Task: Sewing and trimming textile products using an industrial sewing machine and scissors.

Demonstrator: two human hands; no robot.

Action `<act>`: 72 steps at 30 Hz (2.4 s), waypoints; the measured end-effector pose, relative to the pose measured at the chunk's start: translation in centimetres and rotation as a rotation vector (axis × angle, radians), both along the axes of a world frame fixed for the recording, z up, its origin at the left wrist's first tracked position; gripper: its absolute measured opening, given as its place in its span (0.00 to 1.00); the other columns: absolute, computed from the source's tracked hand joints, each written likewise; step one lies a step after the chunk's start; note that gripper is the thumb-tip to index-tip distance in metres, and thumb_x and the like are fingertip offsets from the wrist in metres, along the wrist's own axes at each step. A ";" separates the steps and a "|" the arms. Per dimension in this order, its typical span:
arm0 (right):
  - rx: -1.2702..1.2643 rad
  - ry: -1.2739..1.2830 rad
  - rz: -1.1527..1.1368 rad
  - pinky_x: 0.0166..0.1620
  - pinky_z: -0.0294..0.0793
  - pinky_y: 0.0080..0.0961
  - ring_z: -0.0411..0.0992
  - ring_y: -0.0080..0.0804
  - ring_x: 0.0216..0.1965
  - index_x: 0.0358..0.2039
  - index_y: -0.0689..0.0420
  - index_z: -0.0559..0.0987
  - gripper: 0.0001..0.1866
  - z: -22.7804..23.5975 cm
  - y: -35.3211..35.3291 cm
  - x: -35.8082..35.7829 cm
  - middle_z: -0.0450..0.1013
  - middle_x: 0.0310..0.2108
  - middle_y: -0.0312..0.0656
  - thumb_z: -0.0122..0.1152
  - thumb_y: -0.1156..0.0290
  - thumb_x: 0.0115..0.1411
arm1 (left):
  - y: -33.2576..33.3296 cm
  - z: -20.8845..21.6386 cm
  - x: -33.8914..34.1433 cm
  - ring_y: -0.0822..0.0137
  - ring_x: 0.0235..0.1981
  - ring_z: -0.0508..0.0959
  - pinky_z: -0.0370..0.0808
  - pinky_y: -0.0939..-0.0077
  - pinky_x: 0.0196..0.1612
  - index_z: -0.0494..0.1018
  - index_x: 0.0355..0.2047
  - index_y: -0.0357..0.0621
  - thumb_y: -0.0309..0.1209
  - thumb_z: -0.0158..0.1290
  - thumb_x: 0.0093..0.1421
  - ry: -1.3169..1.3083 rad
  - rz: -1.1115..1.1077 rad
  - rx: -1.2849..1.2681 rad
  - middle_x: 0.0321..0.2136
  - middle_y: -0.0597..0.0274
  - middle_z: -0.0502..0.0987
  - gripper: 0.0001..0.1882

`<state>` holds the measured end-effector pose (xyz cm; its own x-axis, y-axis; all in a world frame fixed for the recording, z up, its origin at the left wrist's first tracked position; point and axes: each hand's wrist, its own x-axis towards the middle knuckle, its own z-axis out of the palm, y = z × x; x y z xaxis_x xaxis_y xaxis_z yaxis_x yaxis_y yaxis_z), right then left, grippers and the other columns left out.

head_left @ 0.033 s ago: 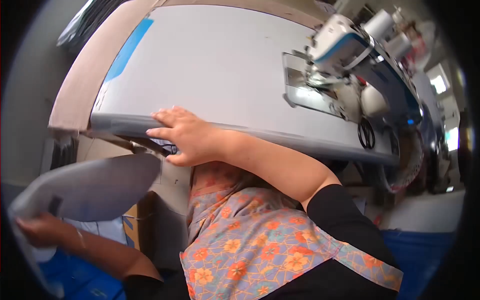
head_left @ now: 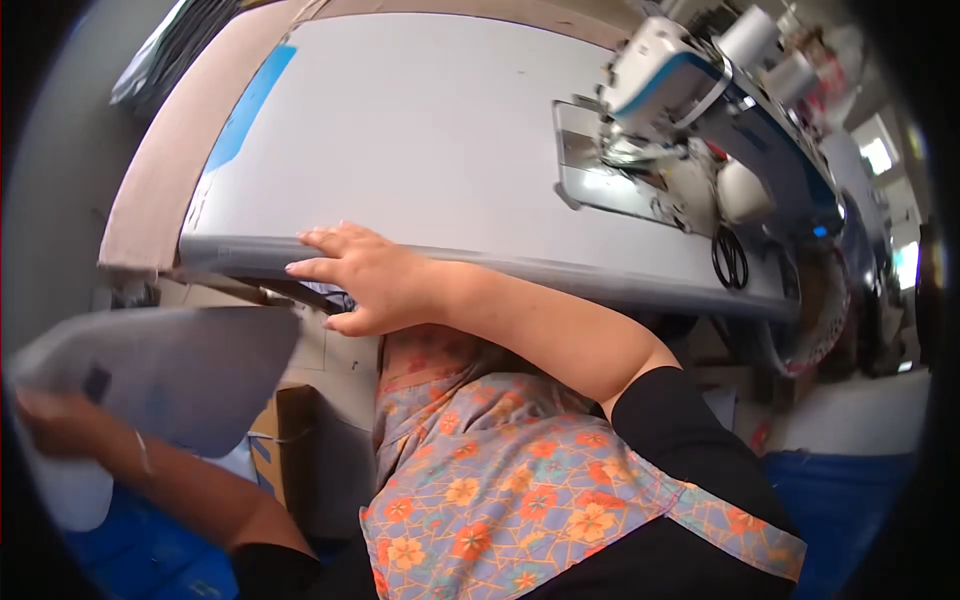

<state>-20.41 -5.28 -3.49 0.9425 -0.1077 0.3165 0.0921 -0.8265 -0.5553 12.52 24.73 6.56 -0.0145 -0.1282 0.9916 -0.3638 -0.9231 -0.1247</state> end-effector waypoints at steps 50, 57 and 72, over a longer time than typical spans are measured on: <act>-0.199 0.228 -0.072 0.67 0.60 0.52 0.71 0.47 0.56 0.40 0.59 0.83 0.19 8.1 -5.9 -13.5 0.79 0.40 0.48 0.65 0.55 0.60 | -27.6 -10.0 -19.1 0.54 0.71 0.60 0.52 0.45 0.72 0.70 0.63 0.49 0.39 0.51 0.66 0.977 -1.114 1.015 0.67 0.57 0.66 0.26; -0.128 0.660 -0.497 0.62 0.65 0.47 0.71 0.50 0.51 0.50 0.61 0.79 0.27 9.9 -7.7 -20.8 0.74 0.47 0.53 0.67 0.56 0.55 | -22.9 -9.2 -14.5 0.47 0.50 0.79 0.76 0.61 0.54 0.78 0.46 0.40 0.21 0.54 0.60 0.829 -1.185 0.505 0.48 0.52 0.81 0.14; -0.354 0.431 -0.555 0.73 0.44 0.43 0.51 0.50 0.74 0.69 0.64 0.62 0.37 2.6 -8.3 -24.8 0.55 0.72 0.54 0.40 0.47 0.73 | 10.9 -49.4 -4.5 0.51 0.72 0.57 0.52 0.48 0.72 0.59 0.69 0.42 0.37 0.54 0.62 1.860 0.482 0.374 0.70 0.48 0.58 0.36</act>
